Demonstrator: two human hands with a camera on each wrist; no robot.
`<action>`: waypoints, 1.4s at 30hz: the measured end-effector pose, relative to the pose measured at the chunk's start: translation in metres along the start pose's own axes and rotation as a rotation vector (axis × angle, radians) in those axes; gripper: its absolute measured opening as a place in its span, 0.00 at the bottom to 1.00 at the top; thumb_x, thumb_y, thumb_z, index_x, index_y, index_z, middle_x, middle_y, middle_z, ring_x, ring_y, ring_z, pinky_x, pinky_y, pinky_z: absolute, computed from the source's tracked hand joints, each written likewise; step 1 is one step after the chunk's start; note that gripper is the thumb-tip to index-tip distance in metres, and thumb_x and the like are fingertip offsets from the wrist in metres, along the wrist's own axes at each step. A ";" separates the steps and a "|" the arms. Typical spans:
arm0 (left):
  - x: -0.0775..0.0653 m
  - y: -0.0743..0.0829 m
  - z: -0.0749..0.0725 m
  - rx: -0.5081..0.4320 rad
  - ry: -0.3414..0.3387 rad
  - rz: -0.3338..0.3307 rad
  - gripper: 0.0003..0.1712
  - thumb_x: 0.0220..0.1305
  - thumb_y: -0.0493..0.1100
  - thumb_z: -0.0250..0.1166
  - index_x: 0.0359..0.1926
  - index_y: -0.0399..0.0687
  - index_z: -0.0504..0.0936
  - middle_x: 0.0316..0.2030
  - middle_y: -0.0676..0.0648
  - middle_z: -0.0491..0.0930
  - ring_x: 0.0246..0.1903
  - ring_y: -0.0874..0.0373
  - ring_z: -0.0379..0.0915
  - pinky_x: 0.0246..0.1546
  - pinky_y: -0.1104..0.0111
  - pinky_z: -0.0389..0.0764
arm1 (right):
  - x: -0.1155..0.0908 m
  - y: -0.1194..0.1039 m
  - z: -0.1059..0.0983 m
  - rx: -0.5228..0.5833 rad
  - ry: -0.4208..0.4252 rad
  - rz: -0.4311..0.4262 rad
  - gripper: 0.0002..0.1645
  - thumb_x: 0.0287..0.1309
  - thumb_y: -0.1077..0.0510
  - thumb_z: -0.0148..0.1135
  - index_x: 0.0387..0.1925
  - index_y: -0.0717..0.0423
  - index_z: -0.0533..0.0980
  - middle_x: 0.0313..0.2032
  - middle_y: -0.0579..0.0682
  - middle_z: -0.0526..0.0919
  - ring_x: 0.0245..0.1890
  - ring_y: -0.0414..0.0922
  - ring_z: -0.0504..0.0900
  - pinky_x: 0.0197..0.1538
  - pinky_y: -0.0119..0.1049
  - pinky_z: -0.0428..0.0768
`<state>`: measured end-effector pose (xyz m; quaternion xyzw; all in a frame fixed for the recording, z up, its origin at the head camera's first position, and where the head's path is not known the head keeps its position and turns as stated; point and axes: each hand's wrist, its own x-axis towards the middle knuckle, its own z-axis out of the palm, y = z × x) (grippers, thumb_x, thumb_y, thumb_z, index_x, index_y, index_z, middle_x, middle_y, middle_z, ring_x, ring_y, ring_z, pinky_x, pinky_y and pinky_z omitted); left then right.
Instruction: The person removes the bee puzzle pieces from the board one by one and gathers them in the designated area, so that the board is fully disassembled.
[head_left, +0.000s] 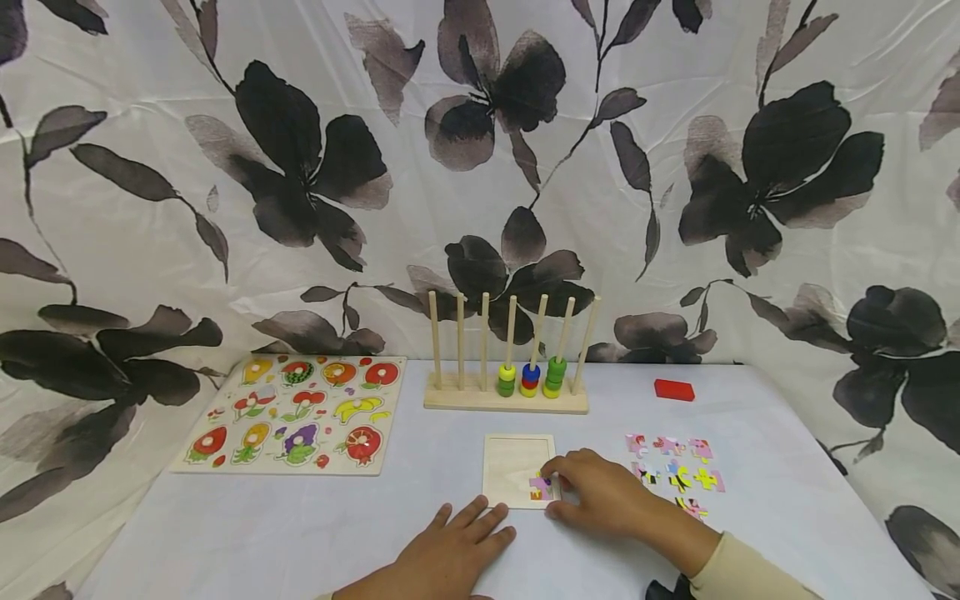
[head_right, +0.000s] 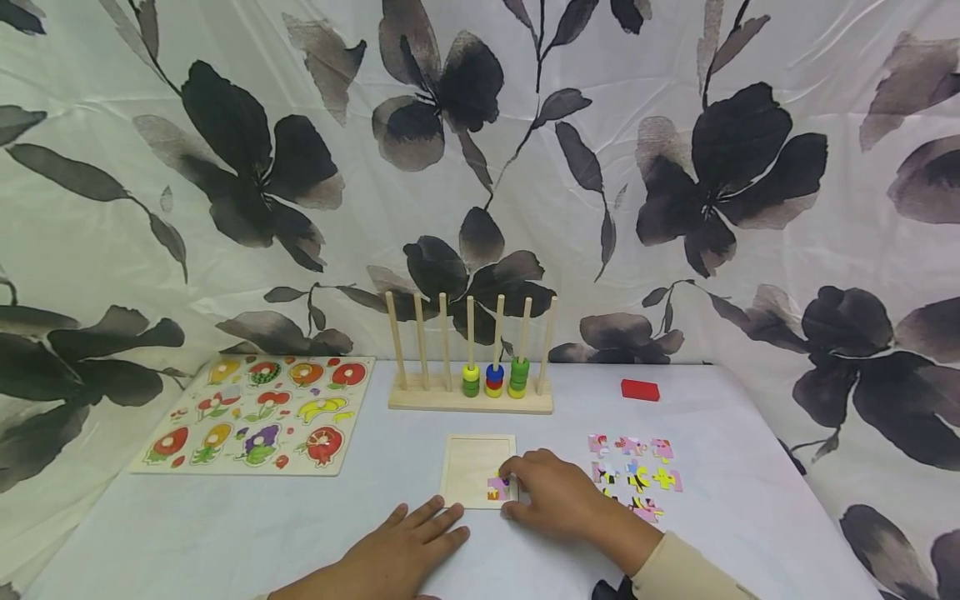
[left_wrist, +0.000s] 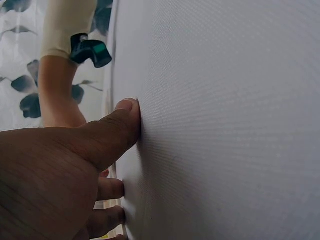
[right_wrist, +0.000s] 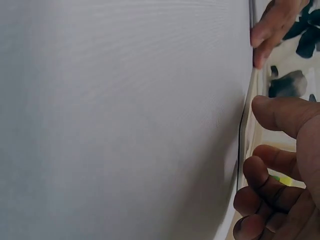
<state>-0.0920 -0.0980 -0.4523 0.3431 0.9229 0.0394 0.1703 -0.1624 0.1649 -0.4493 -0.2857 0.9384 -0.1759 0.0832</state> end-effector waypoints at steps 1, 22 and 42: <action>0.000 0.000 0.000 0.001 0.000 0.000 0.44 0.63 0.72 0.62 0.75 0.61 0.68 0.77 0.55 0.59 0.76 0.50 0.53 0.65 0.41 0.68 | 0.001 -0.001 0.001 -0.003 0.001 0.000 0.24 0.57 0.42 0.74 0.53 0.43 0.81 0.33 0.34 0.72 0.35 0.35 0.71 0.36 0.36 0.75; 0.000 -0.001 0.002 -0.006 0.011 0.020 0.47 0.62 0.75 0.60 0.75 0.60 0.68 0.77 0.53 0.59 0.76 0.49 0.54 0.64 0.40 0.68 | 0.017 -0.008 0.001 0.002 -0.012 0.014 0.23 0.52 0.44 0.78 0.46 0.46 0.80 0.33 0.38 0.73 0.34 0.37 0.71 0.36 0.37 0.75; 0.000 -0.002 0.002 -0.026 0.014 0.027 0.52 0.58 0.81 0.58 0.75 0.59 0.67 0.77 0.53 0.59 0.76 0.49 0.53 0.64 0.39 0.67 | 0.013 -0.010 -0.004 -0.016 0.029 0.027 0.19 0.51 0.51 0.79 0.44 0.48 0.81 0.34 0.35 0.77 0.37 0.36 0.73 0.40 0.39 0.79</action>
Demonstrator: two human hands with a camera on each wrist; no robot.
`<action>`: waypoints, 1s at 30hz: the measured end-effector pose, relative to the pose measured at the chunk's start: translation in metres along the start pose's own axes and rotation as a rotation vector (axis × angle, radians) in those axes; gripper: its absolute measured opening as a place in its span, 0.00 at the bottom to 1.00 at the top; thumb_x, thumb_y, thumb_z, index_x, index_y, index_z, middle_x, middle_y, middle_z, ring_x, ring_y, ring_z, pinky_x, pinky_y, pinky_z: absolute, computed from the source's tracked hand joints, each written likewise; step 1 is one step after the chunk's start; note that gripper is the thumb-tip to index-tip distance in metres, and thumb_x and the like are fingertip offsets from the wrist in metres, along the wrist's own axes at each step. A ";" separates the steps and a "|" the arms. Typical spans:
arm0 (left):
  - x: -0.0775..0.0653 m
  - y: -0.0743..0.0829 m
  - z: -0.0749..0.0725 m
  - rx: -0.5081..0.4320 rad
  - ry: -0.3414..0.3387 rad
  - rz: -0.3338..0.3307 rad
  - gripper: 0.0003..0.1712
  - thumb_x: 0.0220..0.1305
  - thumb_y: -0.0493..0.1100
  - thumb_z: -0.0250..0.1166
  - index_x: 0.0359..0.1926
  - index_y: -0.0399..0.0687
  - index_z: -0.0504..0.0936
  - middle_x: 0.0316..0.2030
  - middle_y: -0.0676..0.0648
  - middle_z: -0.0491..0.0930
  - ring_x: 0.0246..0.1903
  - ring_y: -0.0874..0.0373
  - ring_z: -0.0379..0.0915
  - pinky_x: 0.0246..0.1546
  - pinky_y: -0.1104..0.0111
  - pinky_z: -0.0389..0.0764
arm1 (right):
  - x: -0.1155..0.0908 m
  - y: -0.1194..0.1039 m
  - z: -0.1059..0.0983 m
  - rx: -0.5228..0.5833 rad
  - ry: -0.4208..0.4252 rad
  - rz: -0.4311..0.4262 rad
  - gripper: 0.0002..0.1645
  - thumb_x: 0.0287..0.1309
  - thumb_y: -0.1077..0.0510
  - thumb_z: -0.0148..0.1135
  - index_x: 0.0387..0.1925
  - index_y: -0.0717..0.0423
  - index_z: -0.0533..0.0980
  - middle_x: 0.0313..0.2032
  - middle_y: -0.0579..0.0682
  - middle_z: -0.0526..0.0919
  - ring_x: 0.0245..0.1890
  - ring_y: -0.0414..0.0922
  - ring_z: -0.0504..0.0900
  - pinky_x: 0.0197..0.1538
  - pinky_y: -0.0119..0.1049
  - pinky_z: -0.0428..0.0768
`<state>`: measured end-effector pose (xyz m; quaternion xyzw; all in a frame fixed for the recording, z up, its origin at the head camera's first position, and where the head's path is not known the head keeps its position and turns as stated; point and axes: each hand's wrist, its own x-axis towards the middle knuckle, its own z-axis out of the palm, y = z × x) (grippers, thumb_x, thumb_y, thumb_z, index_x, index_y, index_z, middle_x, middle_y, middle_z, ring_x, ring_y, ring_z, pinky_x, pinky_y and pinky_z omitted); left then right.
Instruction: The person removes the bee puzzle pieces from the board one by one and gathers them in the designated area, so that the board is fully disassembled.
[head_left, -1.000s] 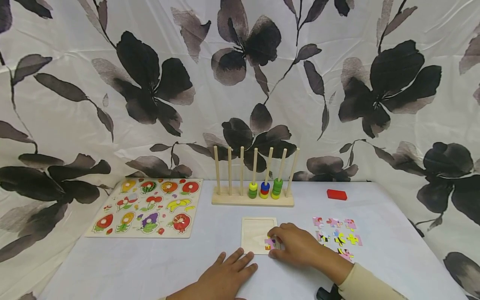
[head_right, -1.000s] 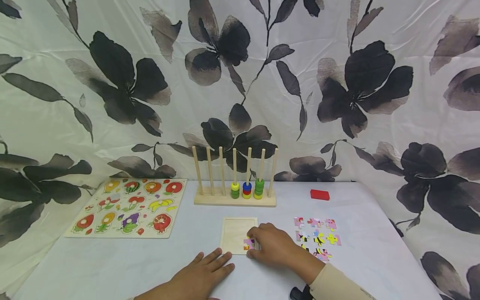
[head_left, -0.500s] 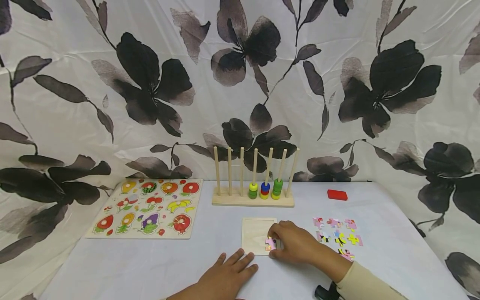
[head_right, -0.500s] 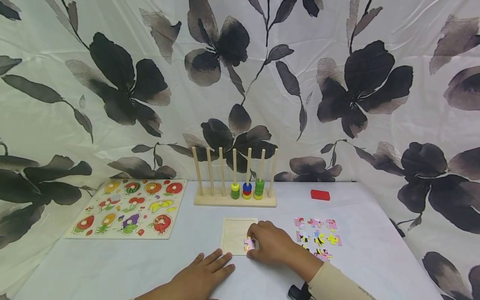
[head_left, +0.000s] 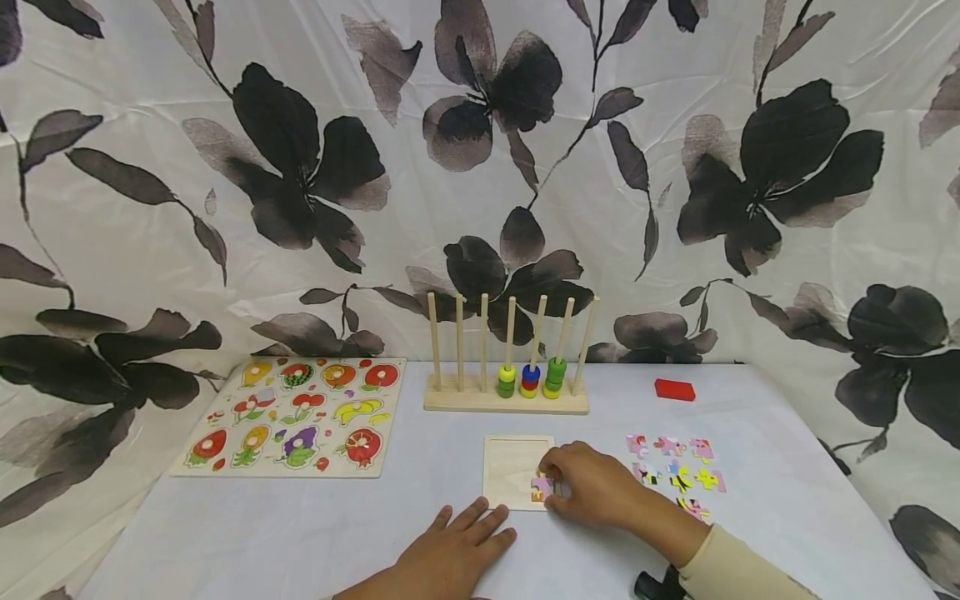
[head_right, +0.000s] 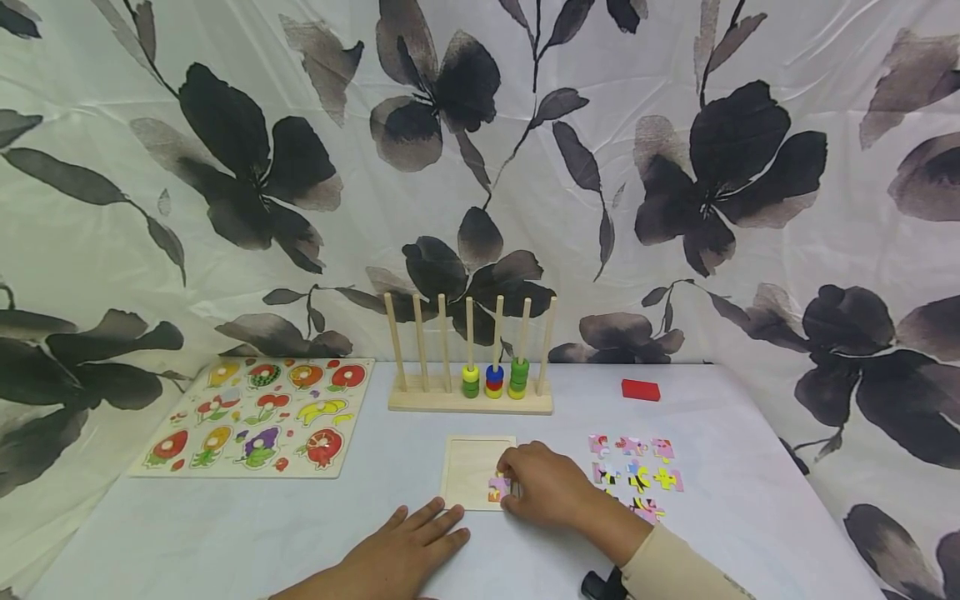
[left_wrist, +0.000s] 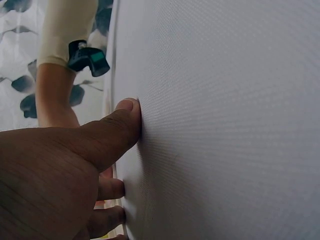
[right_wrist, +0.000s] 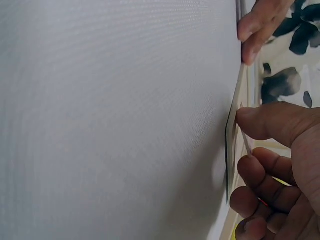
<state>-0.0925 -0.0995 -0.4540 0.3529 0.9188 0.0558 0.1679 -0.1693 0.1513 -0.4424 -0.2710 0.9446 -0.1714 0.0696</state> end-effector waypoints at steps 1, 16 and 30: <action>0.000 0.000 0.000 -0.001 -0.002 -0.002 0.51 0.58 0.81 0.58 0.75 0.60 0.67 0.77 0.53 0.59 0.76 0.49 0.53 0.64 0.39 0.67 | 0.000 0.001 0.000 -0.006 0.003 0.003 0.19 0.51 0.51 0.79 0.44 0.47 0.81 0.33 0.34 0.77 0.37 0.36 0.74 0.40 0.39 0.79; -0.001 0.002 -0.001 0.039 0.012 -0.005 0.45 0.63 0.74 0.60 0.74 0.59 0.69 0.76 0.53 0.60 0.75 0.49 0.55 0.64 0.41 0.69 | -0.018 0.015 -0.007 -0.031 0.029 0.080 0.21 0.50 0.51 0.79 0.46 0.46 0.82 0.34 0.35 0.78 0.41 0.39 0.76 0.41 0.43 0.80; -0.001 0.003 -0.001 0.031 0.017 -0.006 0.45 0.62 0.72 0.63 0.74 0.58 0.69 0.76 0.53 0.61 0.75 0.49 0.55 0.63 0.41 0.69 | -0.047 0.045 -0.020 -0.030 0.082 0.168 0.19 0.51 0.54 0.77 0.46 0.42 0.82 0.36 0.33 0.78 0.40 0.36 0.76 0.43 0.41 0.80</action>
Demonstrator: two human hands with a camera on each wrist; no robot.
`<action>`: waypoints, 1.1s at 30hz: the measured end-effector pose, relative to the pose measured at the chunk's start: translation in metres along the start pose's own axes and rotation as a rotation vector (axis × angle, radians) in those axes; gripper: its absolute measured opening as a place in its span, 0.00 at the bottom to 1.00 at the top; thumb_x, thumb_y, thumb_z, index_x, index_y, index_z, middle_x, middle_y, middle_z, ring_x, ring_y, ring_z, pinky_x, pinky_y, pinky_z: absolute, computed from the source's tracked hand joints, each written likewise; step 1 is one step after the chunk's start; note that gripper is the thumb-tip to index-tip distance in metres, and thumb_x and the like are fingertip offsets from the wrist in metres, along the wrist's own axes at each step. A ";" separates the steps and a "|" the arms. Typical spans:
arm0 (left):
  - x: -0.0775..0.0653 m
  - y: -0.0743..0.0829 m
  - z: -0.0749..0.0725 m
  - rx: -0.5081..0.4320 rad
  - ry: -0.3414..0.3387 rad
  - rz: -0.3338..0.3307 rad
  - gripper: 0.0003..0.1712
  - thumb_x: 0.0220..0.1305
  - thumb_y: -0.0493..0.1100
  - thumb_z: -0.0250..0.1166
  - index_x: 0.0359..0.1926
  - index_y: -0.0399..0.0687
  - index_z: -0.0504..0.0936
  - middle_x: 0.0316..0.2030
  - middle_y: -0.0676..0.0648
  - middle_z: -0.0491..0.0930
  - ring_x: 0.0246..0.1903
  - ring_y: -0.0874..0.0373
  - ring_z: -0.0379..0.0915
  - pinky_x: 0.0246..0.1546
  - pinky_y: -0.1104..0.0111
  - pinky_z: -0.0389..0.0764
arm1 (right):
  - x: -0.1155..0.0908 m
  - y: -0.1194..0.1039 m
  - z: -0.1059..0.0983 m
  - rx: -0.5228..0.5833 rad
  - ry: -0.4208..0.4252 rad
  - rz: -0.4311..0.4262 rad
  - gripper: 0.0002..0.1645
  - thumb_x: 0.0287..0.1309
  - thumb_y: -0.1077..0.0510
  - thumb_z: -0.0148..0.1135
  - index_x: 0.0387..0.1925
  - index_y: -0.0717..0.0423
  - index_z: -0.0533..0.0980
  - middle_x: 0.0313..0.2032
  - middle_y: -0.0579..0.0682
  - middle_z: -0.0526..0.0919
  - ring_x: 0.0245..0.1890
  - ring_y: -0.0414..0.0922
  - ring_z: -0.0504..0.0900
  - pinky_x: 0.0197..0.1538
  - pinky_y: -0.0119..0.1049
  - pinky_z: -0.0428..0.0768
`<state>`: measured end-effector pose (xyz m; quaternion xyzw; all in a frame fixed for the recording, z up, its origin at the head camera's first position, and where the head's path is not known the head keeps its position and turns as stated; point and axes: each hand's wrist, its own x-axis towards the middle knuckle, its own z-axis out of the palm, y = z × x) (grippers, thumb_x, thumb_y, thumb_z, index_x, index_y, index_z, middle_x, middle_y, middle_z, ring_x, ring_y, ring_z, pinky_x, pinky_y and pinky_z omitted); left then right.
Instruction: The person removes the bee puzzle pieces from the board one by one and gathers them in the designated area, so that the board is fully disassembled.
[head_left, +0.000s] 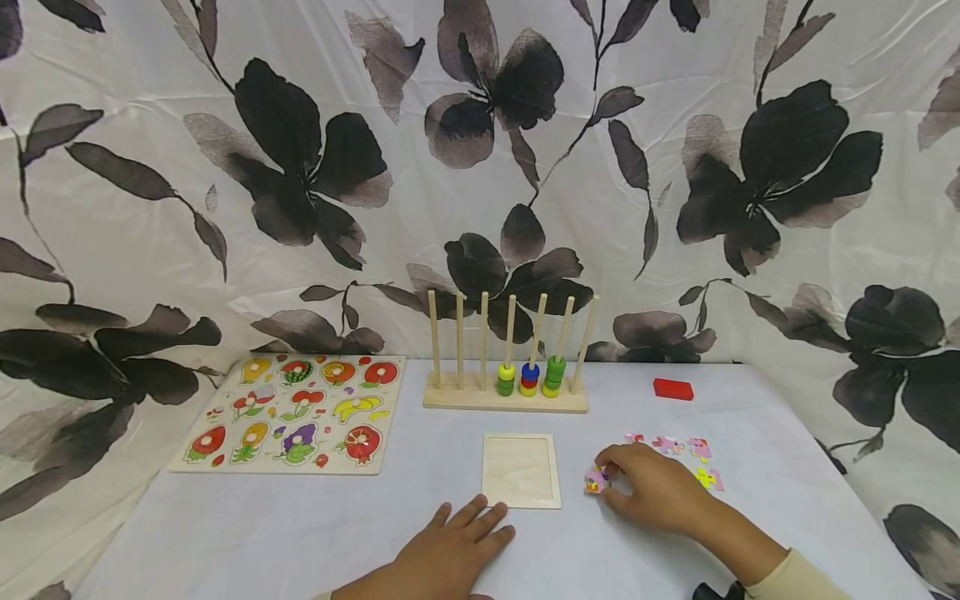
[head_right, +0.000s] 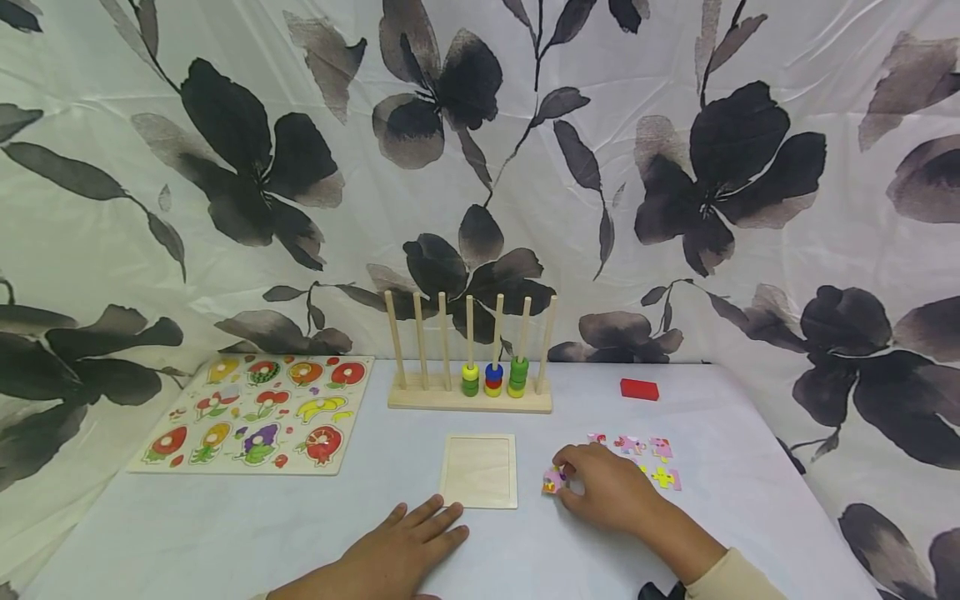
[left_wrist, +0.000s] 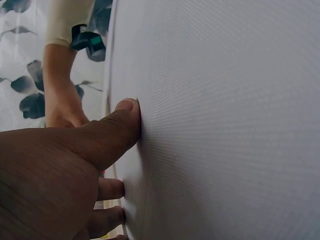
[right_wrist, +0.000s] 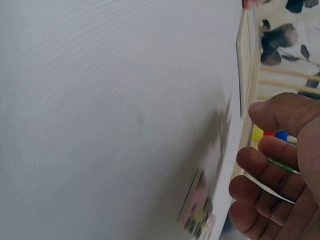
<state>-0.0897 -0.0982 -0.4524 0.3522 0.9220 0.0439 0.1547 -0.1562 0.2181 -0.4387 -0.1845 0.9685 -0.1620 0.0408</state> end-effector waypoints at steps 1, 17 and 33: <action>0.000 0.000 0.000 0.002 0.002 0.001 0.45 0.62 0.72 0.63 0.74 0.58 0.69 0.76 0.53 0.61 0.75 0.49 0.56 0.63 0.41 0.70 | -0.002 0.003 -0.001 0.001 0.006 -0.002 0.19 0.52 0.54 0.76 0.46 0.42 0.81 0.36 0.33 0.78 0.40 0.36 0.76 0.43 0.41 0.80; 0.000 0.000 0.000 -0.003 0.002 0.011 0.47 0.61 0.76 0.60 0.74 0.58 0.69 0.76 0.52 0.61 0.75 0.48 0.56 0.63 0.40 0.69 | -0.028 0.042 -0.013 -0.008 0.069 -0.007 0.17 0.55 0.51 0.77 0.46 0.38 0.81 0.40 0.32 0.80 0.46 0.37 0.78 0.48 0.44 0.80; 0.000 -0.002 0.004 0.009 0.033 0.026 0.47 0.62 0.75 0.60 0.74 0.57 0.70 0.76 0.51 0.62 0.74 0.48 0.57 0.62 0.41 0.71 | -0.045 0.070 -0.022 -0.039 0.094 -0.004 0.19 0.53 0.51 0.78 0.46 0.42 0.82 0.39 0.33 0.81 0.47 0.42 0.79 0.50 0.49 0.80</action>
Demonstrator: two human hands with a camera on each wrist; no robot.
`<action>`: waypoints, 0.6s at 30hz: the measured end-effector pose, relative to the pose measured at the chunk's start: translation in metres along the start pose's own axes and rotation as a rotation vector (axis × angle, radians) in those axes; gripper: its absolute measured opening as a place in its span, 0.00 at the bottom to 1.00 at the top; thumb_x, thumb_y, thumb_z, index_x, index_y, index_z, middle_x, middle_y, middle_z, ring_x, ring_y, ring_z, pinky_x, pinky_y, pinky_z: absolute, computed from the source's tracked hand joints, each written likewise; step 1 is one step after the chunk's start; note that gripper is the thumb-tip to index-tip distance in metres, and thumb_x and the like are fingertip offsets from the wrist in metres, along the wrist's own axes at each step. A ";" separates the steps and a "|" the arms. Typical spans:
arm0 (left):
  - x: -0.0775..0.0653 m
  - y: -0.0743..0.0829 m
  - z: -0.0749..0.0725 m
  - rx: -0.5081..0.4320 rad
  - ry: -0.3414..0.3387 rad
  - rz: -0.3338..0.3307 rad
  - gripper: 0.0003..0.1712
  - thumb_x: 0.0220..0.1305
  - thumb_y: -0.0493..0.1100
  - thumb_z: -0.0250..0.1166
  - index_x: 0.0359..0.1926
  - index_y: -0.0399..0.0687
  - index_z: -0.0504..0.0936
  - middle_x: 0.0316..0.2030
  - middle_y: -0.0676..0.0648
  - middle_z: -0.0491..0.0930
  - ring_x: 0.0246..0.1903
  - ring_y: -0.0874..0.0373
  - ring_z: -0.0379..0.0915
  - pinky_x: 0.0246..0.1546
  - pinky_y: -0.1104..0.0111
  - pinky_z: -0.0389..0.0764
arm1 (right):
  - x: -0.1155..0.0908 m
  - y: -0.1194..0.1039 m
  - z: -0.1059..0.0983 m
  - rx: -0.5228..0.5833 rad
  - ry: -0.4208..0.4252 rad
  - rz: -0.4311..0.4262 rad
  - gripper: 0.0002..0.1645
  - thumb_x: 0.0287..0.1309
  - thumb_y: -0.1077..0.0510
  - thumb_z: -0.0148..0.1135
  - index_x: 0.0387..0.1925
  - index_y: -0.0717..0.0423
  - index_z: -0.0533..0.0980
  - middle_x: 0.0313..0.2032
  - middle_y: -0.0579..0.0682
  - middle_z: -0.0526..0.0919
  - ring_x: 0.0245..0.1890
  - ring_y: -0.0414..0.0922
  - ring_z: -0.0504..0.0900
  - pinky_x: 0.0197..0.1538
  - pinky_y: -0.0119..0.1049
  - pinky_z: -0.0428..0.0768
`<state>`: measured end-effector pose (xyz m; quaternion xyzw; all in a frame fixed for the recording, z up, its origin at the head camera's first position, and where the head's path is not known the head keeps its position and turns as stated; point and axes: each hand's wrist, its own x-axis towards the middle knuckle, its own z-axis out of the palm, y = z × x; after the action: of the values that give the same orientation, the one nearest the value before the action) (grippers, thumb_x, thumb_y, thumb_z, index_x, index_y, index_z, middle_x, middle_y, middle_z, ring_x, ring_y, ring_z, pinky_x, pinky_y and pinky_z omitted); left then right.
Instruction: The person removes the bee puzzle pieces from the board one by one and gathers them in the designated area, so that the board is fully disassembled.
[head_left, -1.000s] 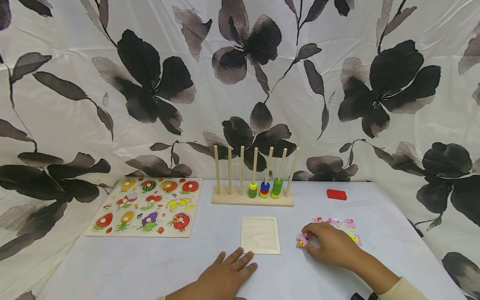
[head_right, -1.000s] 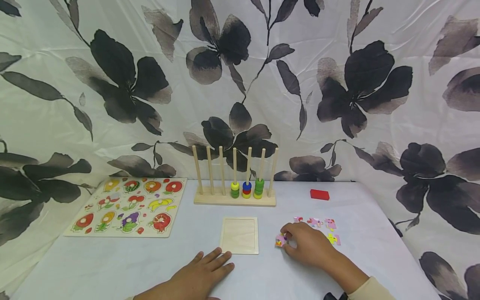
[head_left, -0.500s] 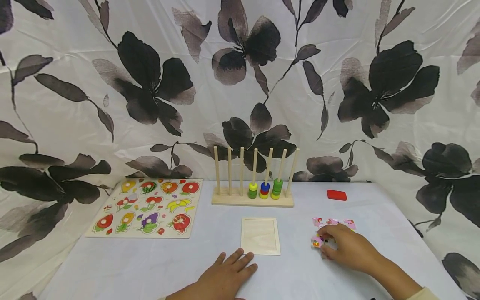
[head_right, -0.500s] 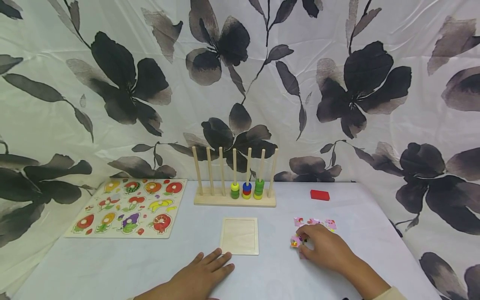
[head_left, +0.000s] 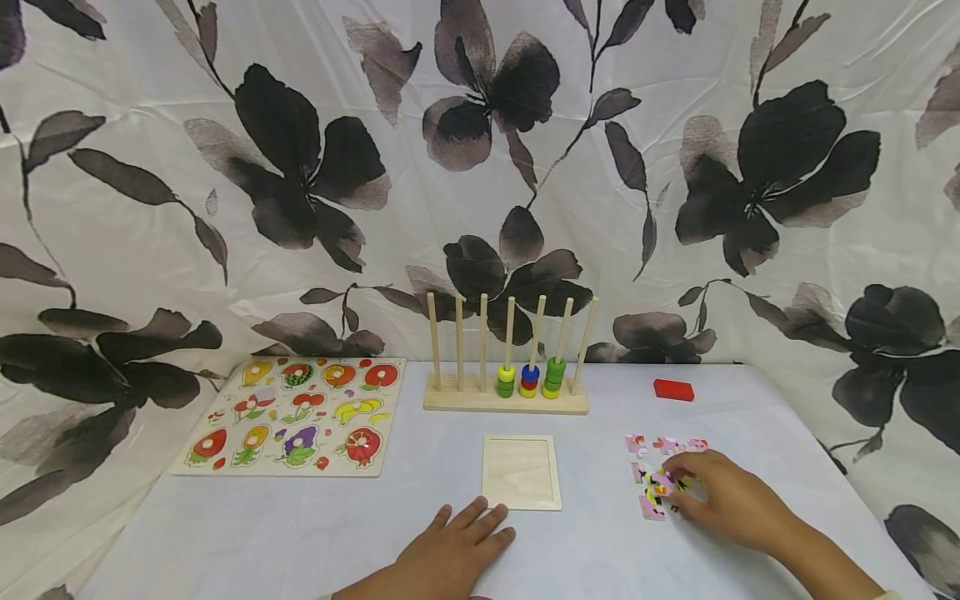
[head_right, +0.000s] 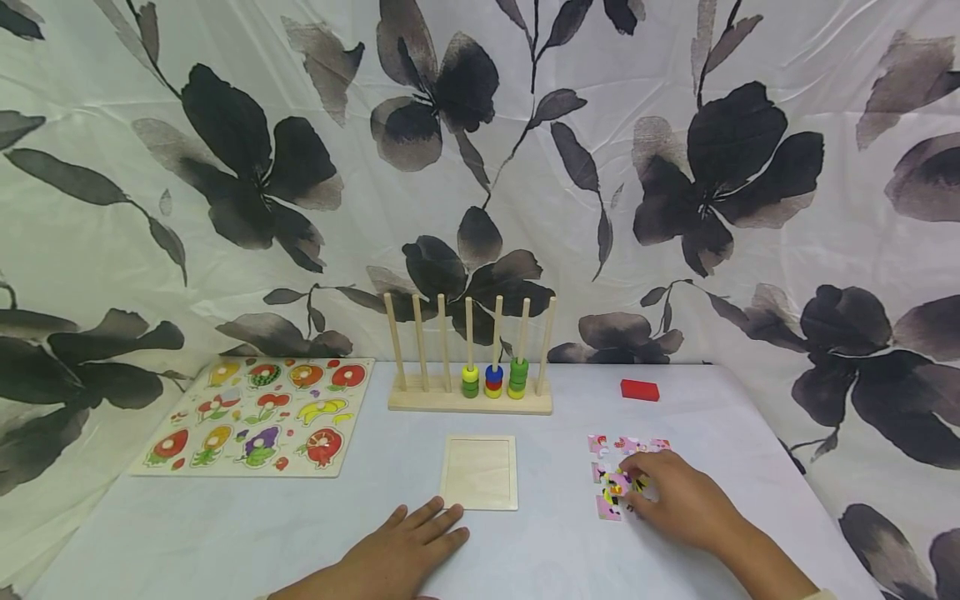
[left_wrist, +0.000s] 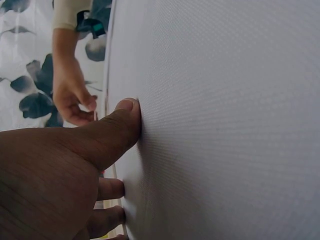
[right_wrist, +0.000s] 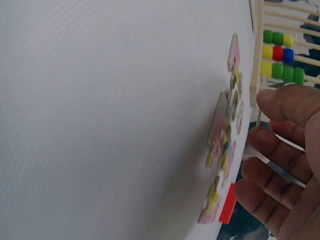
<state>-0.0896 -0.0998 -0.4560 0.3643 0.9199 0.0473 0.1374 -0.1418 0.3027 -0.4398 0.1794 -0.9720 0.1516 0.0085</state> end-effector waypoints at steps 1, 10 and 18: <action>0.000 0.000 0.000 -0.001 -0.002 -0.001 0.47 0.62 0.75 0.60 0.74 0.57 0.70 0.76 0.51 0.62 0.74 0.48 0.57 0.62 0.41 0.71 | -0.001 0.002 0.000 -0.003 0.010 -0.003 0.18 0.53 0.52 0.78 0.46 0.42 0.82 0.39 0.33 0.80 0.47 0.42 0.79 0.50 0.48 0.80; 0.000 0.000 -0.001 -0.009 -0.012 -0.014 0.49 0.60 0.78 0.59 0.74 0.57 0.69 0.76 0.52 0.61 0.75 0.48 0.55 0.63 0.41 0.70 | -0.010 0.014 -0.003 -0.011 -0.005 0.042 0.19 0.52 0.53 0.78 0.46 0.42 0.82 0.40 0.36 0.80 0.47 0.44 0.79 0.48 0.50 0.80; 0.000 0.001 -0.001 -0.013 -0.012 -0.005 0.49 0.61 0.78 0.58 0.74 0.56 0.69 0.76 0.51 0.61 0.75 0.48 0.56 0.63 0.40 0.70 | -0.019 0.026 -0.006 -0.028 0.013 0.052 0.19 0.51 0.53 0.79 0.46 0.42 0.83 0.40 0.36 0.80 0.44 0.43 0.79 0.45 0.48 0.80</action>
<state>-0.0897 -0.0993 -0.4546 0.3616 0.9195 0.0509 0.1456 -0.1330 0.3339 -0.4429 0.1530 -0.9783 0.1392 0.0135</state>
